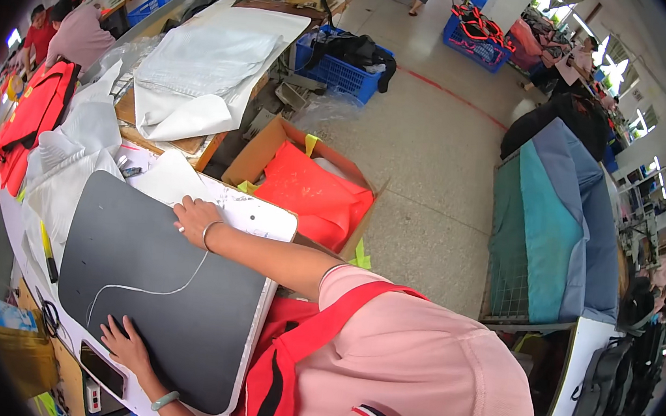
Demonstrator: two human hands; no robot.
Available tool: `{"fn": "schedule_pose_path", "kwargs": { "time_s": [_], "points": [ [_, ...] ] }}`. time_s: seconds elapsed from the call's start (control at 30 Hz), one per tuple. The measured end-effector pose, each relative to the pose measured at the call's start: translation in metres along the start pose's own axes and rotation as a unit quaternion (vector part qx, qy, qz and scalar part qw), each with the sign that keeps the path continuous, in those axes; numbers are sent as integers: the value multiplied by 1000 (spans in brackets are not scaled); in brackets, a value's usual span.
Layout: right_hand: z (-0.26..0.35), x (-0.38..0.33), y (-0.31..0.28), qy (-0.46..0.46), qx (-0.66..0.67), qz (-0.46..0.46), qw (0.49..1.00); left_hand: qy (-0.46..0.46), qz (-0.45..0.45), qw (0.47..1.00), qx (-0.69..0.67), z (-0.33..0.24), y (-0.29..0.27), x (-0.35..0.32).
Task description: The worker is using a white marker to trace a template onto a piece of grey synthetic material, occasionally using a yellow mallet to adjust the layers.
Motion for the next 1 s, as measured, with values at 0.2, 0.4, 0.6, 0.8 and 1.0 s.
{"fn": "schedule_pose_path", "kwargs": {
  "time_s": [0.2, 0.4, 0.6, 0.8, 1.0],
  "points": [
    [15, 5, 20, 13, -7, 39, 999, 14, -81, 993, -79, 21, -2, -11],
    [1, 0, -14, -68, -51, -93, 992, 1, -74, 989, -127, -9, -29, -10],
    [-24, 59, -18, 99, 364, -12, 926, -50, -66, 988, -131, 15, -19, -23],
    [85, 105, 25, -63, 148, 134, 978, -37, -74, 986, -143, 9, -23, -21],
    [253, 80, 132, -77, 496, 358, 788, -41, -86, 985, -143, 14, -23, -21]
  ]
}}
Point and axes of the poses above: each hand's wrist, its own x-axis towards the middle knuckle, its own y-axis out of the palm, z = x × y, the point moved 8 cm from there along x, towards the middle knuckle, and after that the axes turned 2 degrees about -y, right-handed, at the moved point
